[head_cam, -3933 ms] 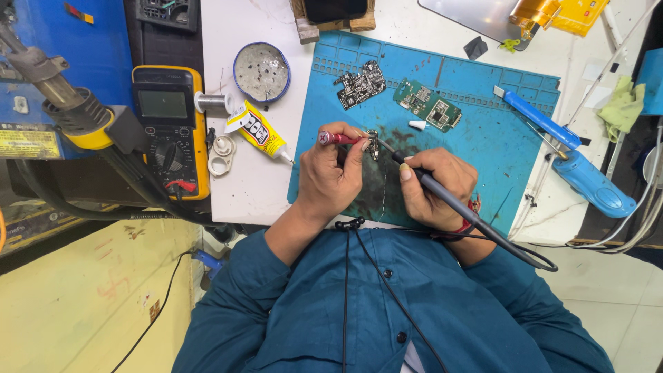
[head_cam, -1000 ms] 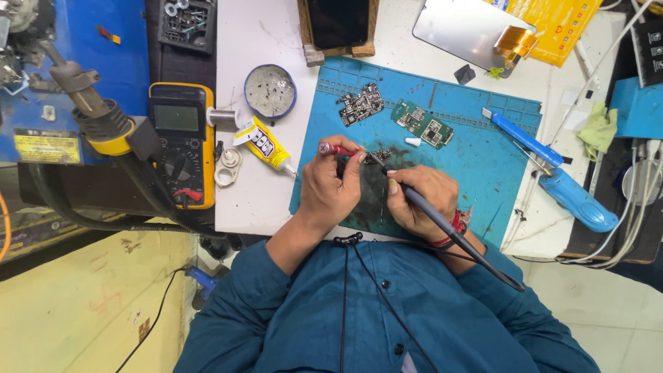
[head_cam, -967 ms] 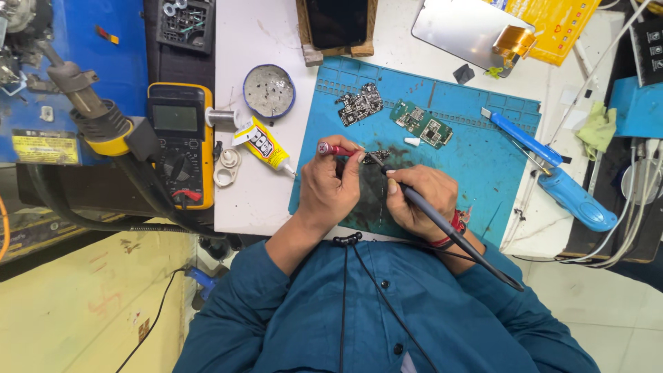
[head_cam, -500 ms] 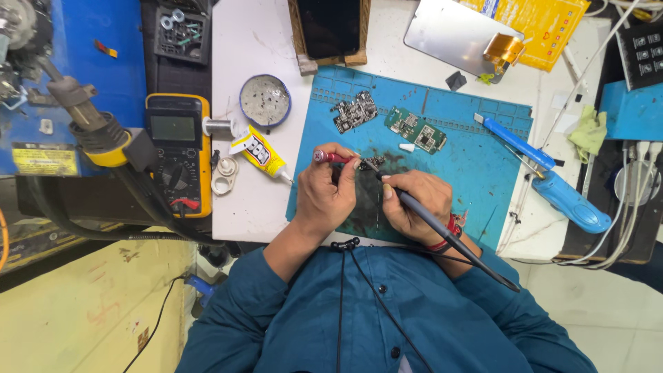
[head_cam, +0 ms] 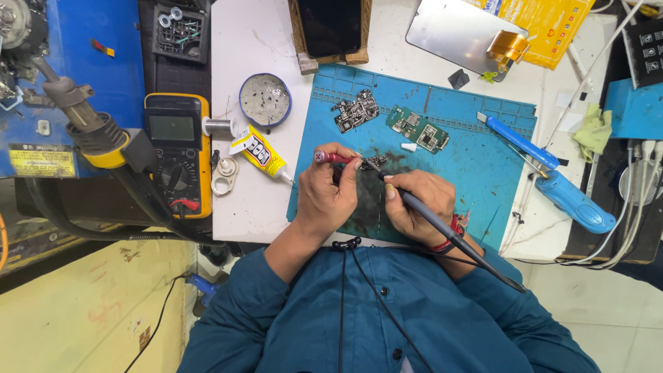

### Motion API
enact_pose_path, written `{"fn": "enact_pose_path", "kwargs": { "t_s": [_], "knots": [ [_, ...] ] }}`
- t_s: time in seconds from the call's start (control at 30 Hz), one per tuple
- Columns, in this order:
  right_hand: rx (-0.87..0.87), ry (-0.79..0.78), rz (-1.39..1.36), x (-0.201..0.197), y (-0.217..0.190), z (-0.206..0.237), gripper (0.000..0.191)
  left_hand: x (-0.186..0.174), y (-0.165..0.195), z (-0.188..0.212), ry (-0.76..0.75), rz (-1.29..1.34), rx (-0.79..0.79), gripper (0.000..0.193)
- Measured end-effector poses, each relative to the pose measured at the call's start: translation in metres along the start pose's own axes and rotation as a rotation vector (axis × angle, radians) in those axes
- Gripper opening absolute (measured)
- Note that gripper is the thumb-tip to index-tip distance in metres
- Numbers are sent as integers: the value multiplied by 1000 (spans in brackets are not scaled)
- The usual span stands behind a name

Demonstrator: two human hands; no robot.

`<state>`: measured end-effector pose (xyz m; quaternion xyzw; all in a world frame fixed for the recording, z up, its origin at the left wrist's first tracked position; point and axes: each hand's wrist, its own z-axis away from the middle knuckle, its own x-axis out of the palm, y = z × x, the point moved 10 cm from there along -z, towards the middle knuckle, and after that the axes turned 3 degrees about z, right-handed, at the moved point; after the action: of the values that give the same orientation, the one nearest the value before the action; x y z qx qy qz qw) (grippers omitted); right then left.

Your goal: The person solders a small circuit board at a repair workbench, holding the board with one hand while applying a soldering iron to its components. They briefly dip the iron or board in a flux container and continue soldering the board throughout the episode.

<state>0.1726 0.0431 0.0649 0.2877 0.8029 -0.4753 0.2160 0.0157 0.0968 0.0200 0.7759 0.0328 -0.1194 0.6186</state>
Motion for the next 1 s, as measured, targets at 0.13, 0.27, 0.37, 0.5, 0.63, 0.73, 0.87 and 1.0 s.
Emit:
{"fn": "enact_pose_path", "kwargs": {
  "t_s": [0.13,0.27,0.37,0.5,0.63,0.73,0.87,1.0],
  "knots": [
    [0,-3,3,0,1,-1,9,-1,3,-1,15,18,30,20],
    [-2,3,-11,0,1,0,9,0,-1,-1,1,11,-19,21],
    [-4,2,-12,0,1,0,9,0,1,0,2,16,-10,21],
    [-1,4,2,0,1,0,9,0,2,-1,4,22,12,21],
    [2,-7,-2,0,1,0,8,0,2,0,5,35,13,21],
    [-12,0,-11,0,0,0,8,1,-3,-1,-2,41,-37,20],
    [0,20,1,-5,2,3,8,0,-3,0,5,51,-30,20],
    [18,52,47,-13,2,7,10,-2,-3,0,24,71,-26,17]
  ]
}}
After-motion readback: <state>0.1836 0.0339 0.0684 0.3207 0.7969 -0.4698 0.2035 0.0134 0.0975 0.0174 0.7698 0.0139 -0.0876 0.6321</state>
